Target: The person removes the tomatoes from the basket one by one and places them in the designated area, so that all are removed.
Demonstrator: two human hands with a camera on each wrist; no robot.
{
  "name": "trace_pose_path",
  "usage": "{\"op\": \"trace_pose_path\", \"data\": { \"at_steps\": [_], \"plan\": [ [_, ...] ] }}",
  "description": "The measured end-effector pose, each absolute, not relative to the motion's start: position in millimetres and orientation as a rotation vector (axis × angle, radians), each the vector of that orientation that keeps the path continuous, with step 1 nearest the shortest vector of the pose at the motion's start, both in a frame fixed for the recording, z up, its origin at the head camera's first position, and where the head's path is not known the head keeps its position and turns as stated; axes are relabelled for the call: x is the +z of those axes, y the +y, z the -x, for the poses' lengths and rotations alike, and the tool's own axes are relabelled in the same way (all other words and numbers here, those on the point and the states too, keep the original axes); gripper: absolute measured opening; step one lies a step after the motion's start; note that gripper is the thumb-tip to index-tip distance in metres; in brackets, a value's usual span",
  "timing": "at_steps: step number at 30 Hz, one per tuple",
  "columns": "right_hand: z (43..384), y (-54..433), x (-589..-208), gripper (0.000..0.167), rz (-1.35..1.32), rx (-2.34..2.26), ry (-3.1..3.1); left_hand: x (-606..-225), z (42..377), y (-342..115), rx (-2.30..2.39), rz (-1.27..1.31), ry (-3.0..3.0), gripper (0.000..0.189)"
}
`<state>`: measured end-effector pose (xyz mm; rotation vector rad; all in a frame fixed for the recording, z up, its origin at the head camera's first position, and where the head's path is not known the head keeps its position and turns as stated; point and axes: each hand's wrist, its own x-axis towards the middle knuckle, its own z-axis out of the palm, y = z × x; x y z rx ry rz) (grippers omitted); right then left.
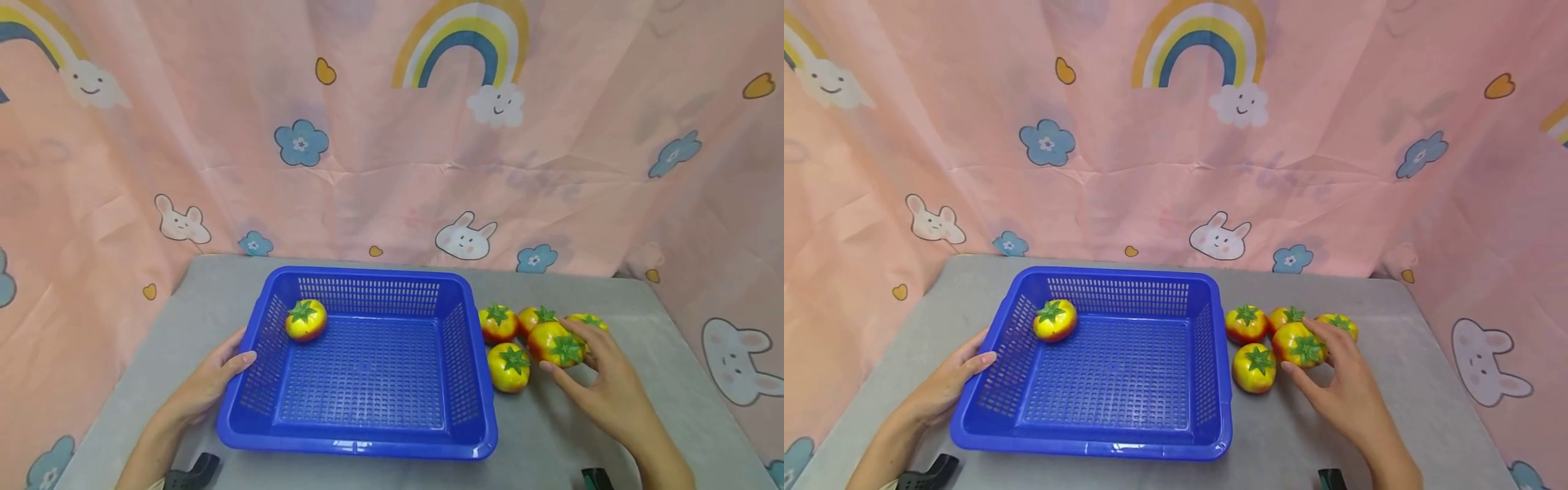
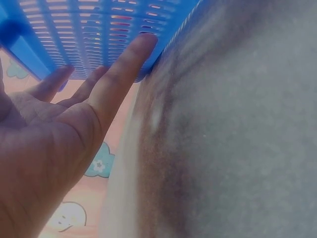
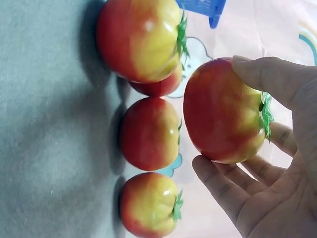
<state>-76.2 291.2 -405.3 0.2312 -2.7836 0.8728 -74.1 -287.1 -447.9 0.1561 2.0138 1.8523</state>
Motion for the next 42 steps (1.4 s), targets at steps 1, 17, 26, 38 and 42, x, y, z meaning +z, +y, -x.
{"op": "trace_pose_path", "data": {
  "at_steps": [1,17,26,38,42],
  "plan": [
    [76.3,291.5,-405.9,0.076,-0.229,0.873,-2.784,-447.6,74.3,-286.9,1.852,-0.154,2.014,0.072],
    [78.7,296.9,-419.1,0.078,-0.105,0.804,-2.962,-445.9,73.4,-287.9,1.853,-0.195,2.009,0.072],
    [77.9,305.4,-421.6,0.078,-0.117,0.814,-3.0,-445.2,72.7,-287.7,1.832,-0.173,2.027,0.072],
    [80.2,311.0,-425.0,0.076,-0.166,0.806,-3.076,-445.4,73.4,-286.6,1.839,-0.188,2.023,0.071],
    [79.2,312.5,-427.6,0.073,-0.202,0.779,-3.054,-445.5,73.6,-286.2,1.845,-0.204,2.017,0.07]
  ]
}}
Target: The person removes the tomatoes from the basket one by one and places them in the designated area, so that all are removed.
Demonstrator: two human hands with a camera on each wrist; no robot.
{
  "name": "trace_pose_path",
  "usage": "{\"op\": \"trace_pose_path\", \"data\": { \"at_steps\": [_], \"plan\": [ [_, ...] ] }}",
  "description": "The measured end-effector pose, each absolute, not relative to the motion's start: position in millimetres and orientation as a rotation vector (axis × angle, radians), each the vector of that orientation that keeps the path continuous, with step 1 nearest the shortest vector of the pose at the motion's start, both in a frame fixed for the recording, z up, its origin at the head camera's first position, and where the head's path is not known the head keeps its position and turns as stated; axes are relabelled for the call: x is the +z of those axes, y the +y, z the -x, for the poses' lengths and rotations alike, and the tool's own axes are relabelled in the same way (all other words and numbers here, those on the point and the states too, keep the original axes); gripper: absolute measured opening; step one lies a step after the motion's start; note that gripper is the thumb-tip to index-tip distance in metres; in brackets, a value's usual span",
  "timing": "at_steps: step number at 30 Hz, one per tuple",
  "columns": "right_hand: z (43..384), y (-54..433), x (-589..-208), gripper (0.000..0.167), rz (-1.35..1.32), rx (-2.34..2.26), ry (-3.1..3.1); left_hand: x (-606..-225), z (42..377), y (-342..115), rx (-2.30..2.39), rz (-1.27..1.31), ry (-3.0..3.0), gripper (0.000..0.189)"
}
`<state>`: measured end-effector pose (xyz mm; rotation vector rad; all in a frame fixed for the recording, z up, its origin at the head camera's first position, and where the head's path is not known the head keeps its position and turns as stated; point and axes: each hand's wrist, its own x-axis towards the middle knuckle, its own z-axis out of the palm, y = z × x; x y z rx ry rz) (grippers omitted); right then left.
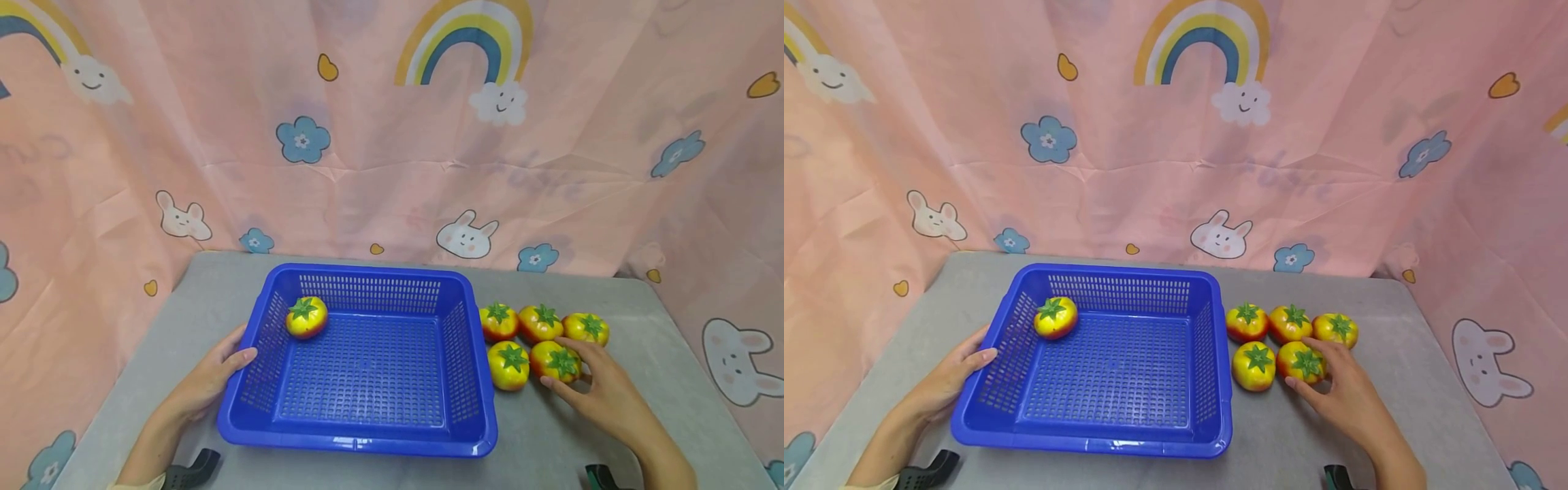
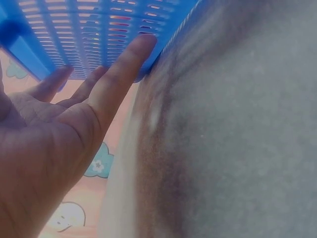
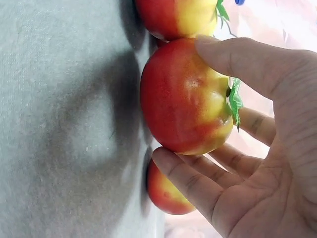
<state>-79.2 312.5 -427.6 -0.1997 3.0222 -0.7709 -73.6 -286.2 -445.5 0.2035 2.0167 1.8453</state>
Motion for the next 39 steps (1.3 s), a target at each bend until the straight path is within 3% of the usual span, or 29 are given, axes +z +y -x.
{"op": "trace_pose_path", "data": {
  "at_steps": [39],
  "plan": [
    [82.4,311.6,-431.1,0.083,0.191,-0.701,2.988,-447.2,74.2,-286.0,1.868,-0.197,1.998,0.072]
  ]
}}
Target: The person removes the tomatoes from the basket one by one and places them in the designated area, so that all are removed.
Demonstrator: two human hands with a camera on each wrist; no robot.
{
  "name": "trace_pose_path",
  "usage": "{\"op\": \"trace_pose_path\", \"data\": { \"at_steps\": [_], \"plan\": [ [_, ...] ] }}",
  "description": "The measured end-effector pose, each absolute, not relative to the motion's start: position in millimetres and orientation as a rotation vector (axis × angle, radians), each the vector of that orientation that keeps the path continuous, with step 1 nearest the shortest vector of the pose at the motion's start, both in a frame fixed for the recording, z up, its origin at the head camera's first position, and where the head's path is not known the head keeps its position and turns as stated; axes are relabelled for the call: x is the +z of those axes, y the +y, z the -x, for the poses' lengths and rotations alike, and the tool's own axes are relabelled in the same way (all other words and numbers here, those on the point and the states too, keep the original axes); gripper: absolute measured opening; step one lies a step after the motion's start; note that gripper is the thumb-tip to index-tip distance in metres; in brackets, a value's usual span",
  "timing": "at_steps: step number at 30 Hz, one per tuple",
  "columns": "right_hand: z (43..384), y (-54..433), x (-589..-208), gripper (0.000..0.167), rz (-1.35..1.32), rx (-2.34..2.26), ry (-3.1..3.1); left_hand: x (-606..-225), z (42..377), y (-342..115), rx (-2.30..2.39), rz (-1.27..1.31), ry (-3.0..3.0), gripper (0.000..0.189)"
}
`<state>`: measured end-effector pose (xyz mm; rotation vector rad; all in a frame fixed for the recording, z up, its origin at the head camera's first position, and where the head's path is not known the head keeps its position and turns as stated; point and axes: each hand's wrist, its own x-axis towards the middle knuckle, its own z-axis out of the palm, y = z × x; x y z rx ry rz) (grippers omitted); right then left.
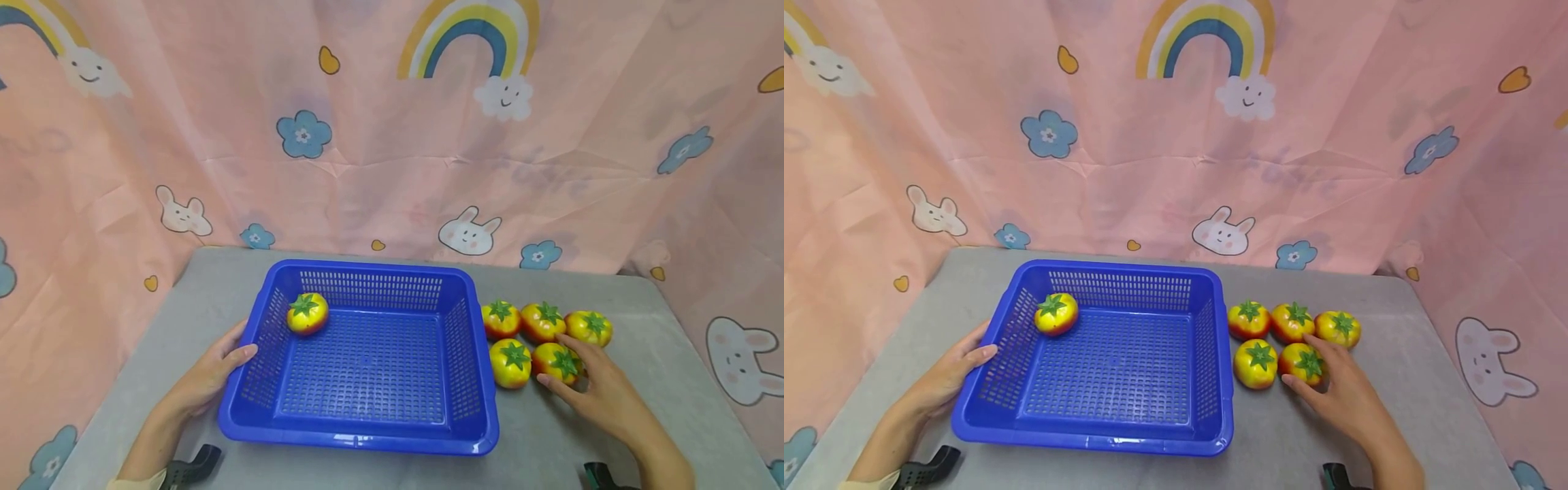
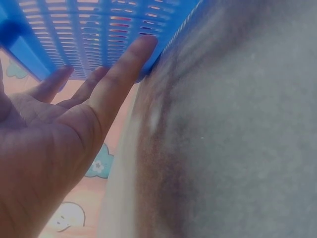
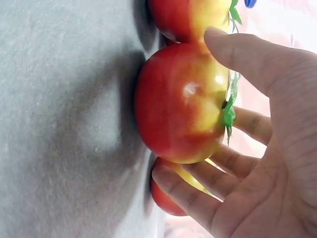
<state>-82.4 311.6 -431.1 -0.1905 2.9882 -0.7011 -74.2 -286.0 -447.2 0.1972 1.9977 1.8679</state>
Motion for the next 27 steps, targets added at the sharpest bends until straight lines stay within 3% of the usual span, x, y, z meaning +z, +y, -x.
{"op": "trace_pose_path", "data": {
  "at_steps": [27],
  "plan": [
    [84.5,307.9,-429.6,0.096,0.155,-0.735,2.934,-446.9,73.2,-286.7,1.875,-0.182,1.975,0.073]
  ]
}}
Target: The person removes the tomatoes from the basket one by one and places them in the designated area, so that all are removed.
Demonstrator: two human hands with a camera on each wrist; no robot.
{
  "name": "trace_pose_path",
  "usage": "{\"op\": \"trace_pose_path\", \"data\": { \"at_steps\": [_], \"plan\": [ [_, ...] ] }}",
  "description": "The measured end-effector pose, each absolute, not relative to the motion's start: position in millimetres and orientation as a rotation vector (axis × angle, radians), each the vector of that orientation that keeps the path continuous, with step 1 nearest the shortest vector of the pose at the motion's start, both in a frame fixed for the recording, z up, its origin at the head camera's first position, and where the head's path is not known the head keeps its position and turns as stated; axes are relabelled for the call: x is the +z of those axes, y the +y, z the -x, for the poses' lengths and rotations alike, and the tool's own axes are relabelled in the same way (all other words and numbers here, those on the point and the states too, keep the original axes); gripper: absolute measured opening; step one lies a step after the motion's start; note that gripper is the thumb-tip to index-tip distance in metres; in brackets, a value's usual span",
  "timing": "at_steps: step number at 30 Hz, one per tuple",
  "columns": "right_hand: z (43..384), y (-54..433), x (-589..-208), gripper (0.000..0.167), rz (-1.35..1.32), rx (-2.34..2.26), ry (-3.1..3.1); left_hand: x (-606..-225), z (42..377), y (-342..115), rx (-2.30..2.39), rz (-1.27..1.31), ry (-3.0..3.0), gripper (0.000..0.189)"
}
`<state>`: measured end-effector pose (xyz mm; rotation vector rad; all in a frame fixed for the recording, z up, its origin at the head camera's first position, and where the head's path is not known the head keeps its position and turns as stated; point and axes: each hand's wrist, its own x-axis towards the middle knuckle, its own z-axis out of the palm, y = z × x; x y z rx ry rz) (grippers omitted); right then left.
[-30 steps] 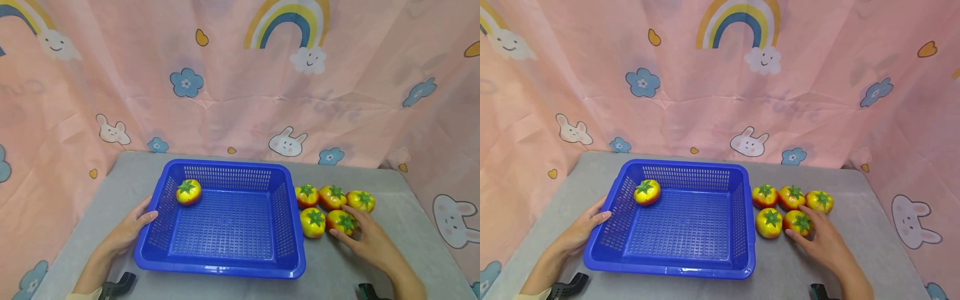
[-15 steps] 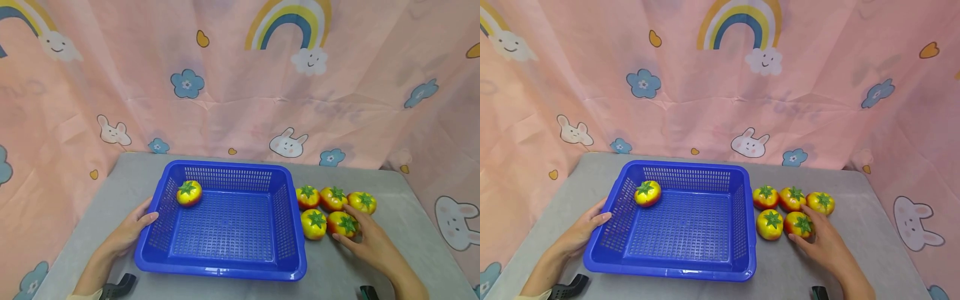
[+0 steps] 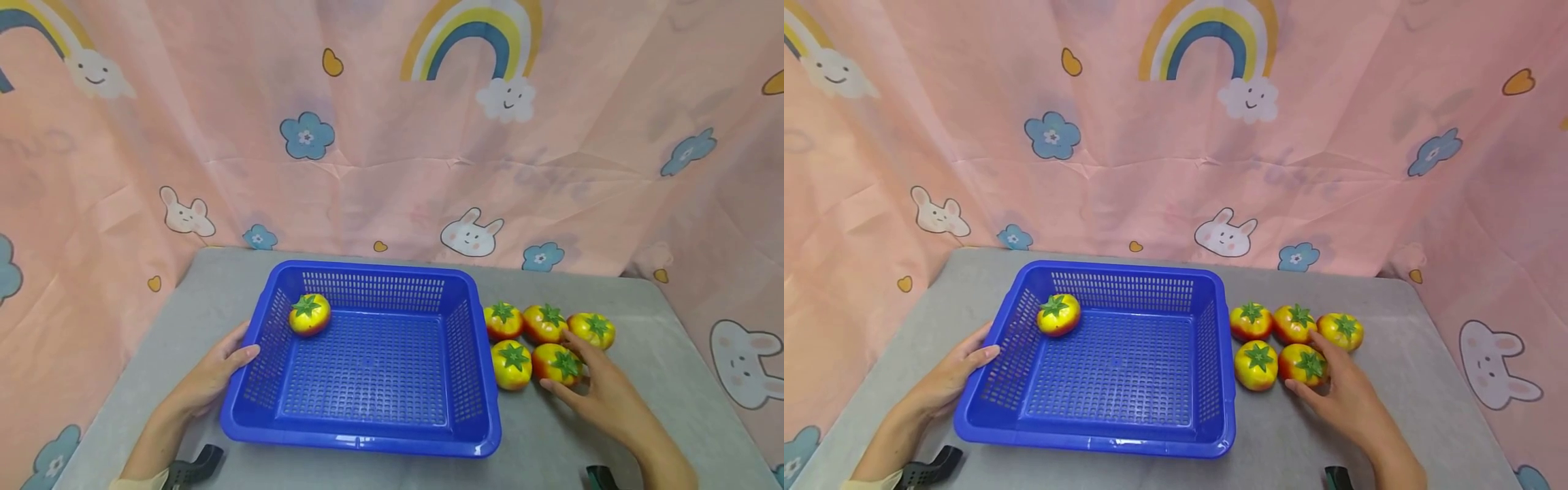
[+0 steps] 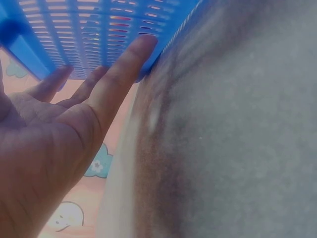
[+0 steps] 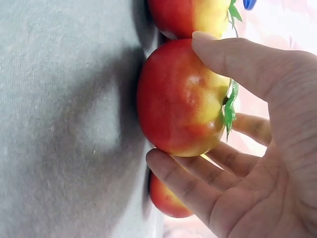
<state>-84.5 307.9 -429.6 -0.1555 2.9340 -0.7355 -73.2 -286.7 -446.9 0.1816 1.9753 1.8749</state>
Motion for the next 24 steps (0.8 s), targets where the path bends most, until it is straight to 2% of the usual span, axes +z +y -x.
{"op": "trace_pose_path", "data": {
  "at_steps": [15,24],
  "plan": [
    [80.9,306.3,-419.2,0.098,0.128,-0.668,2.949,-448.3,75.2,-285.4,1.878,-0.186,1.958,0.072],
    [79.0,284.2,-397.3,0.078,0.211,-0.731,3.041,-446.3,74.8,-285.3,1.874,-0.187,1.992,0.071]
  ]
}}
